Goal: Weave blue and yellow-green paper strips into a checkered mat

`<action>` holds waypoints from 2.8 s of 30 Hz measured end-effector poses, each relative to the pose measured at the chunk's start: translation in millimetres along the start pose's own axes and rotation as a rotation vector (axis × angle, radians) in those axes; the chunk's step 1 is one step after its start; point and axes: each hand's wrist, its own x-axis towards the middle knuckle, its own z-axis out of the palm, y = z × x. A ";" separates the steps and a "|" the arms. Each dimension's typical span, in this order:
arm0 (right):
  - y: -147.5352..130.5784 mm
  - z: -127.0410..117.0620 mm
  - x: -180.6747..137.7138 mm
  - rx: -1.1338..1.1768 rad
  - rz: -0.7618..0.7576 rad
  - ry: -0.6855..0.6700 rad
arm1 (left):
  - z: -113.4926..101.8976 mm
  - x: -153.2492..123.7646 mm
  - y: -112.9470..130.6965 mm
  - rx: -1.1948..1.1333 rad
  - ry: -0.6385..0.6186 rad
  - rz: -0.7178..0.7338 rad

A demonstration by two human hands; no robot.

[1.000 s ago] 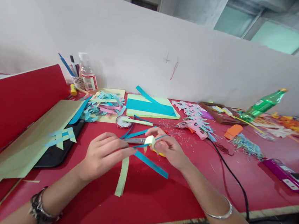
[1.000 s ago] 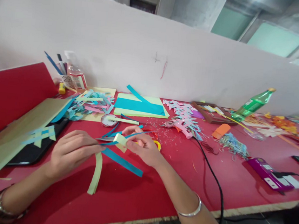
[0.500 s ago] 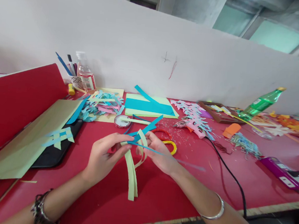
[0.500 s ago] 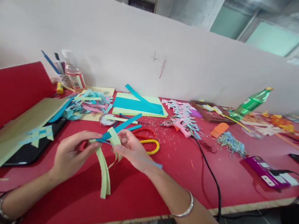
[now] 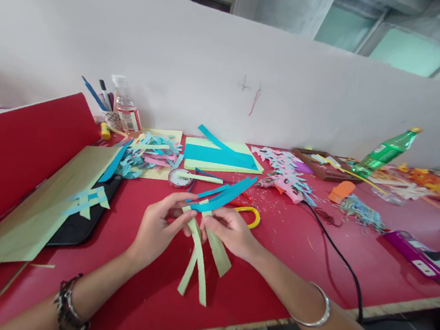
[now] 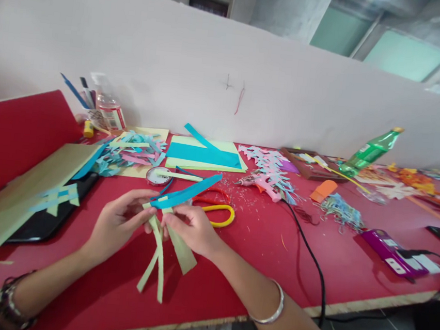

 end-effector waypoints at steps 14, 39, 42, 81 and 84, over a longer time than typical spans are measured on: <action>2.2 -1.3 -1.4 0.192 0.132 -0.003 | -3.3 0.4 -2.1 0.012 0.020 0.034; 0.6 -2.7 -3.2 -0.233 0.045 0.070 | -1.2 1.5 -1.2 -0.089 -0.023 -0.042; 0.6 -2.9 -3.6 -0.209 0.042 0.059 | -0.8 1.1 -1.0 -0.082 -0.028 -0.037; -3.4 -9.3 -3.3 -0.487 -0.123 -0.001 | -1.6 5.1 -3.7 -0.158 -0.166 -0.177; -4.0 -8.4 -3.5 -0.480 -0.111 -0.007 | -0.5 5.0 -4.6 -0.182 -0.188 -0.190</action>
